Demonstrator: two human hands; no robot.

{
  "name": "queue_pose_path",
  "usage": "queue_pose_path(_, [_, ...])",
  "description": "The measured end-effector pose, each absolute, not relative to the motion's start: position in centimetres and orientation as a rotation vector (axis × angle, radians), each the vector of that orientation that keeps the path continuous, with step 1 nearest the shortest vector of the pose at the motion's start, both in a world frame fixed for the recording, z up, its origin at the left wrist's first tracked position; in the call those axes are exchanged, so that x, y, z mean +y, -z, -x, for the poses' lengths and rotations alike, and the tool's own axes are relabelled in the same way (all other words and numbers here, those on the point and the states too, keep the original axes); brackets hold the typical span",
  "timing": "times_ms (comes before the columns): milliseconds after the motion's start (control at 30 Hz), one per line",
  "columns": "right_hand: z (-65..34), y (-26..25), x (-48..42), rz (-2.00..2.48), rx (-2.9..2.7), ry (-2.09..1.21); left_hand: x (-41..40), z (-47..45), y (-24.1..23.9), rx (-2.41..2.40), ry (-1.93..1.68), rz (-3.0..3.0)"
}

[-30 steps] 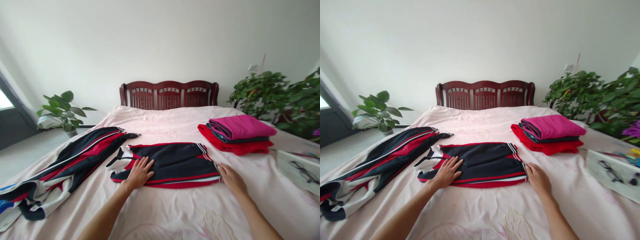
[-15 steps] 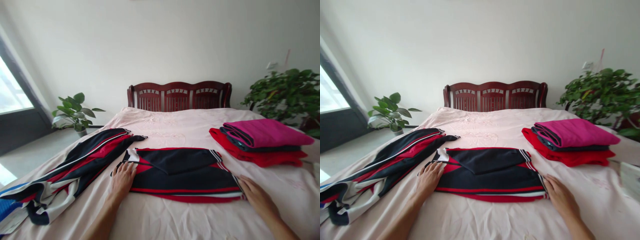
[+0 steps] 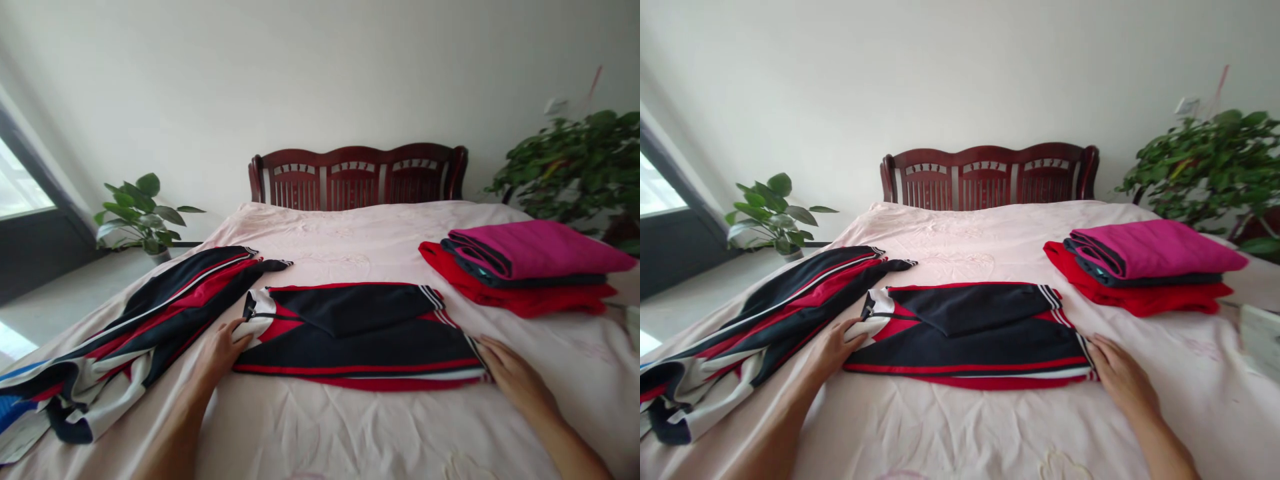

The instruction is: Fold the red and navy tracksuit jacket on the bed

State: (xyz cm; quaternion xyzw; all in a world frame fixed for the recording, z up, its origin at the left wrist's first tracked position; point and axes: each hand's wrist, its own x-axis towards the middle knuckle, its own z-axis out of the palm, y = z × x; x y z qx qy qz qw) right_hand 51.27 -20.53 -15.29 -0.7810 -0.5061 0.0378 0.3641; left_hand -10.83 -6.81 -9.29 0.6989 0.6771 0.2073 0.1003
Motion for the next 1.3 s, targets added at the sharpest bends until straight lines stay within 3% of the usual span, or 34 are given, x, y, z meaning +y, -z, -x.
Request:
queue_pose_path(333, [-50.3, 14.6, -20.8, 2.012, -1.295, -0.068, -6.9, 12.1, 8.4, 2.349, -0.316, -1.881])
queue_pose_path(433, [-50.0, 14.3, -21.1, 2.04, -1.273, -0.087, -7.8, 10.7, 7.9, 2.452, -0.501, -2.132])
queue_pose_path(567, [-49.9, 14.5, -21.4, 2.051, -1.221, -0.121, -8.6, 6.2, 7.2, 2.007, -0.864, -2.368])
queue_pose_path(800, [-49.8, 14.1, -21.7, 2.072, -1.095, -0.083, -9.3, -5.8, 7.2, 1.418, -0.804, -2.606])
queue_pose_path(1067, [-49.5, 12.3, -20.5, 2.077, -1.137, -0.184, -10.5, -9.8, 11.5, 1.406, -0.565, -2.752])
queue_pose_path(1300, [-51.6, 12.0, -13.3, 2.089, -1.282, -0.117, -10.7, -9.9, 12.2, 1.461, -0.603, -2.771])
